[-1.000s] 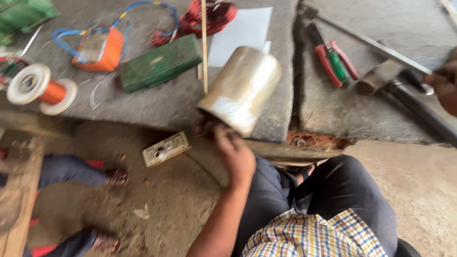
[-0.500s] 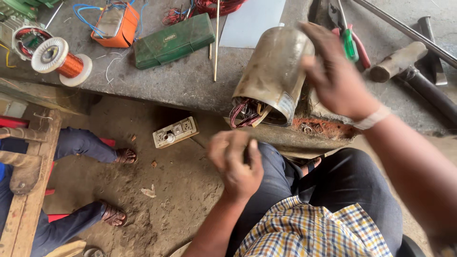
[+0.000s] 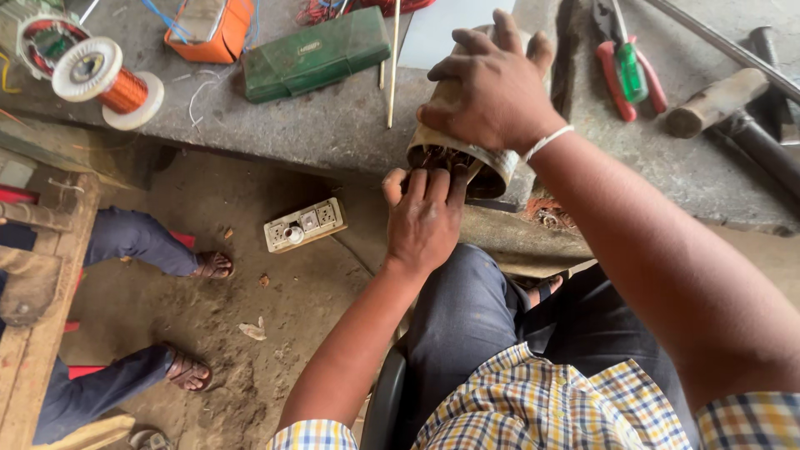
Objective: The person sits at a stone workbench and removes old burnt copper windings from a cylindrical motor stator housing. They pry the windings with a screwdriver, pull coils out by hand, cut wires with pliers, and drive a metal rod through the housing with a hammer to loosen remaining wire bundles.
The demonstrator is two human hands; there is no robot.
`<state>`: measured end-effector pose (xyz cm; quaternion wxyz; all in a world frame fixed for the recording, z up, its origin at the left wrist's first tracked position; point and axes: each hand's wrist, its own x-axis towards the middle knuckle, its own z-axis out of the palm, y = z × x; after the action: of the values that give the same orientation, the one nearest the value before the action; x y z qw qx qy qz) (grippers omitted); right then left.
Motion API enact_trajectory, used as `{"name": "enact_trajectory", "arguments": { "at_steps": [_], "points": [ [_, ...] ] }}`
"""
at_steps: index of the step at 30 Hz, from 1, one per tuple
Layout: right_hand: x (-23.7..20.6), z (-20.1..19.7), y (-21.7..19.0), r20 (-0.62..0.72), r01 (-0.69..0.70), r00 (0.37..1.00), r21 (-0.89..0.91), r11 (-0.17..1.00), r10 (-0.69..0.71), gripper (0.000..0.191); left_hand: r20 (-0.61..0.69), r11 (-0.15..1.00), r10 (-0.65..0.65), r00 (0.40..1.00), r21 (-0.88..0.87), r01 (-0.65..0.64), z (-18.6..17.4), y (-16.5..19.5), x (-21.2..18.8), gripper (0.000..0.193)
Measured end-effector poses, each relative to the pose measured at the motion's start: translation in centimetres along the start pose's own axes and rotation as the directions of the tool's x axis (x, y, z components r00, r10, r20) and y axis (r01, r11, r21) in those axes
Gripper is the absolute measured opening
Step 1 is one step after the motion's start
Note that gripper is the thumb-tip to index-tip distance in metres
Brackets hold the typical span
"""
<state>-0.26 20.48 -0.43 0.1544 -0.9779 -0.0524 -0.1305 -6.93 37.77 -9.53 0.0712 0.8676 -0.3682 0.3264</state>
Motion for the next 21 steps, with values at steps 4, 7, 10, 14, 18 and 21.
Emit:
{"name": "enact_trajectory", "arguments": {
  "at_steps": [4, 7, 10, 14, 18, 21],
  "points": [
    [0.7, 0.3, 0.4, -0.014, 0.091, 0.996, 0.002, 0.996, -0.091, 0.049, -0.071, 0.991, 0.012, 0.997, -0.132, -0.022, 0.2, -0.9, -1.5, 0.019],
    [0.8, 0.5, 1.3, -0.040, 0.190, 0.981, 0.028, 0.981, -0.189, 0.045, -0.135, 0.962, 0.096, 0.986, -0.242, -0.127, -0.1, -1.6, -2.9, 0.016],
    [0.6, 0.6, 2.2, -0.039, 0.240, 0.971, 0.069, 0.968, -0.238, 0.043, -0.121, 0.941, 0.214, 0.969, -0.240, -0.237, -0.7, -2.4, -4.2, 0.019],
    [0.5, -0.3, 4.0, -0.021, 0.366, 0.929, 0.193, 0.910, -0.369, 0.040, -0.111, 0.909, 0.330, 0.937, -0.230, -0.347, -0.6, -1.3, -4.9, 0.016],
    [1.2, -1.5, 6.4, 0.044, 0.343, 0.882, 0.621, 0.704, -0.468, 0.033, -0.153, 0.835, 0.376, 0.914, -0.372, -0.406, -0.3, 0.3, -4.5, 0.018],
    [1.3, -1.2, 7.6, -0.006, 0.411, 0.865, 0.583, 0.701, -0.502, 0.030, -0.210, 0.818, 0.381, 0.901, -0.378, -0.434, -0.3, 0.6, -3.8, 0.018]
  ]
}}
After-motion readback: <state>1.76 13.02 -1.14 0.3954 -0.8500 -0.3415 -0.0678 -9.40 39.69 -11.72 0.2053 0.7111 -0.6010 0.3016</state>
